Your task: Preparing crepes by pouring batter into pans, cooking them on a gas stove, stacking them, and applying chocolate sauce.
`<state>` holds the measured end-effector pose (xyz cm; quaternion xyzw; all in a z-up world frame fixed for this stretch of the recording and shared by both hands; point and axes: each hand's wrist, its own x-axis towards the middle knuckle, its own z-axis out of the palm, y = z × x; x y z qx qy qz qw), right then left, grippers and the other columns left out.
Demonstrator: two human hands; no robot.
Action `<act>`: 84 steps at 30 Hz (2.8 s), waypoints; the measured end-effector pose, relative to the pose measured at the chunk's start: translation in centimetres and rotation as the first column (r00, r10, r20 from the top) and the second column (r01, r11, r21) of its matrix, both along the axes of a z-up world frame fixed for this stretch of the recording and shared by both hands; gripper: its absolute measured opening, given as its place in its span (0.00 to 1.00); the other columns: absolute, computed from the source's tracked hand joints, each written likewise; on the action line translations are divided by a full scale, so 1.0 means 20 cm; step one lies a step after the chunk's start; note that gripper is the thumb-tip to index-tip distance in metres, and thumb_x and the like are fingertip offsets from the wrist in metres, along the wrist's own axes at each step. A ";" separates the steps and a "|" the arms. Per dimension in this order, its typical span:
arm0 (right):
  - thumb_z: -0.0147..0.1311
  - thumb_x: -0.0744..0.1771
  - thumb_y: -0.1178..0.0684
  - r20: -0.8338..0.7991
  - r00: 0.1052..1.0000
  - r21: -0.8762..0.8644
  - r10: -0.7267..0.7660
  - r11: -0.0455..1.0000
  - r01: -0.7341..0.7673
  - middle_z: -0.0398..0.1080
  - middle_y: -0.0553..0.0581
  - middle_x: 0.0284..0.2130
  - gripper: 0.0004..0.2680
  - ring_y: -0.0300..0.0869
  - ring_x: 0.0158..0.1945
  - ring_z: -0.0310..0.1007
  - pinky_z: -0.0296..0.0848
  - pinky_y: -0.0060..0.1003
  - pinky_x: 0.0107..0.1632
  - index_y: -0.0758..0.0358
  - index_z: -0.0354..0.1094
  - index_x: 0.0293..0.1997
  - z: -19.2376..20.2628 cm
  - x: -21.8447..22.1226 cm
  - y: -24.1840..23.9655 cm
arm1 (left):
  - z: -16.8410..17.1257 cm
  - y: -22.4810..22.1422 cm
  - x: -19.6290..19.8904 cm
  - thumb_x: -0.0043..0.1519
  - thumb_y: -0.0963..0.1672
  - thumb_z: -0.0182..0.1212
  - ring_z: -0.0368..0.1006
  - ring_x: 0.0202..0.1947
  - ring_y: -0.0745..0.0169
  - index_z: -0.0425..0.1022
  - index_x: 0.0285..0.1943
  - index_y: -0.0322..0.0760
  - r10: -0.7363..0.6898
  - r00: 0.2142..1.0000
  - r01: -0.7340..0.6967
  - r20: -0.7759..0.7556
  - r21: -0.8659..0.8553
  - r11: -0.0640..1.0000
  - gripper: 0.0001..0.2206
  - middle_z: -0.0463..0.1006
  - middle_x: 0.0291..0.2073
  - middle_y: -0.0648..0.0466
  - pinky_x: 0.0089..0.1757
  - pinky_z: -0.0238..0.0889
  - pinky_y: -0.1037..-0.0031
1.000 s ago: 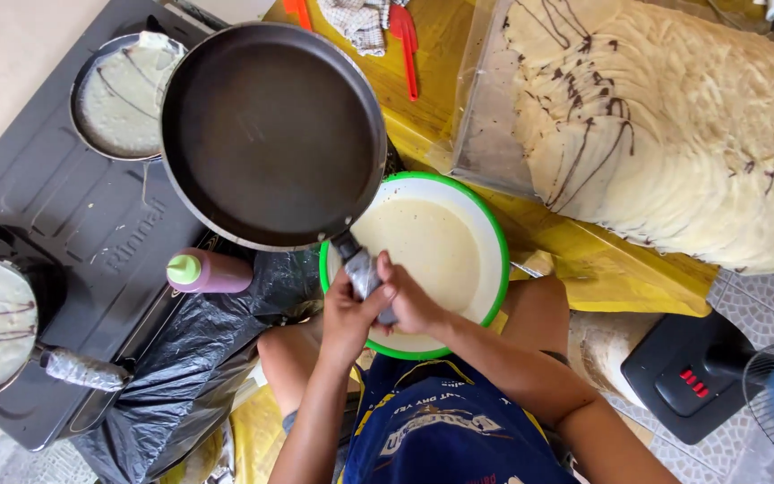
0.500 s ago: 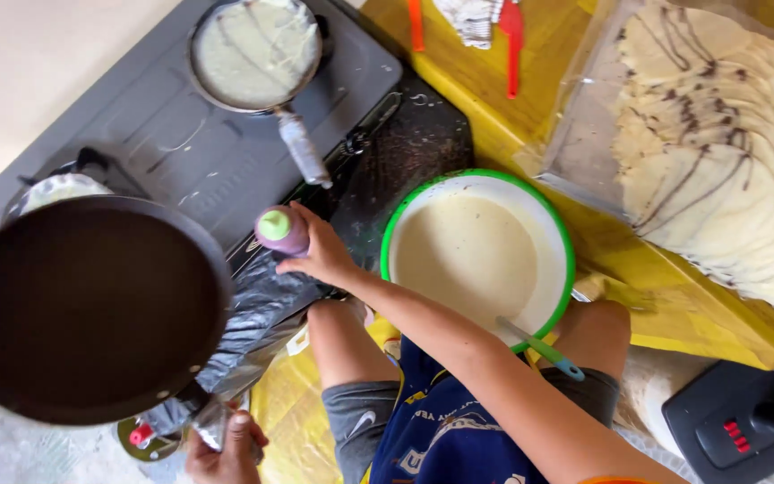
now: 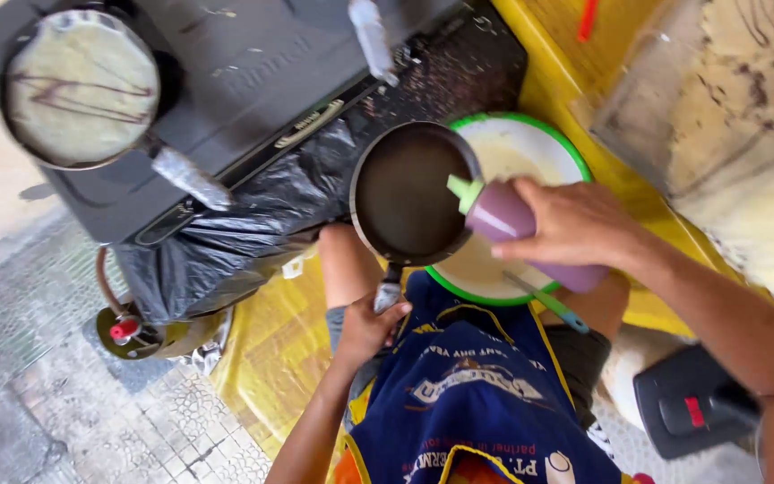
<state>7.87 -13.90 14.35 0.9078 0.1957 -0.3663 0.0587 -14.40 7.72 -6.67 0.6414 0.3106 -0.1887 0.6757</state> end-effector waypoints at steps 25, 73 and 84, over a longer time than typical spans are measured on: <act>0.48 0.61 0.22 0.267 0.954 -0.077 -0.134 0.984 0.160 0.77 0.60 0.49 0.28 0.65 0.49 0.79 0.75 0.57 0.50 0.46 0.61 0.63 -0.23 0.03 -0.13 | 0.22 0.06 0.06 0.60 0.48 0.72 0.62 0.10 0.70 0.62 0.19 0.42 -0.048 0.997 0.055 0.060 -0.109 0.993 0.22 0.68 0.09 0.55 0.21 0.56 0.75; 0.57 0.64 0.43 0.749 0.623 0.121 -0.225 0.971 0.205 0.68 0.46 0.31 0.17 0.47 0.34 0.77 0.76 0.46 0.37 0.35 0.72 0.60 -0.60 -0.74 -1.01 | -0.13 -0.18 0.59 0.57 0.56 0.71 0.75 0.12 0.57 0.75 0.23 0.36 -0.391 0.915 0.397 -0.097 0.049 0.917 0.23 0.75 0.13 0.47 0.21 0.67 0.74; 0.64 0.62 0.50 0.985 0.172 -0.015 0.016 1.000 -0.005 0.63 0.45 0.27 0.18 0.38 0.26 0.69 0.71 0.32 0.30 0.39 0.78 0.59 -0.47 -0.57 -0.91 | -0.13 -0.15 0.50 0.63 0.50 0.66 0.67 0.07 0.63 0.72 0.30 0.25 -0.041 0.999 0.045 0.022 -0.245 0.969 0.20 0.69 0.12 0.47 0.12 0.61 0.77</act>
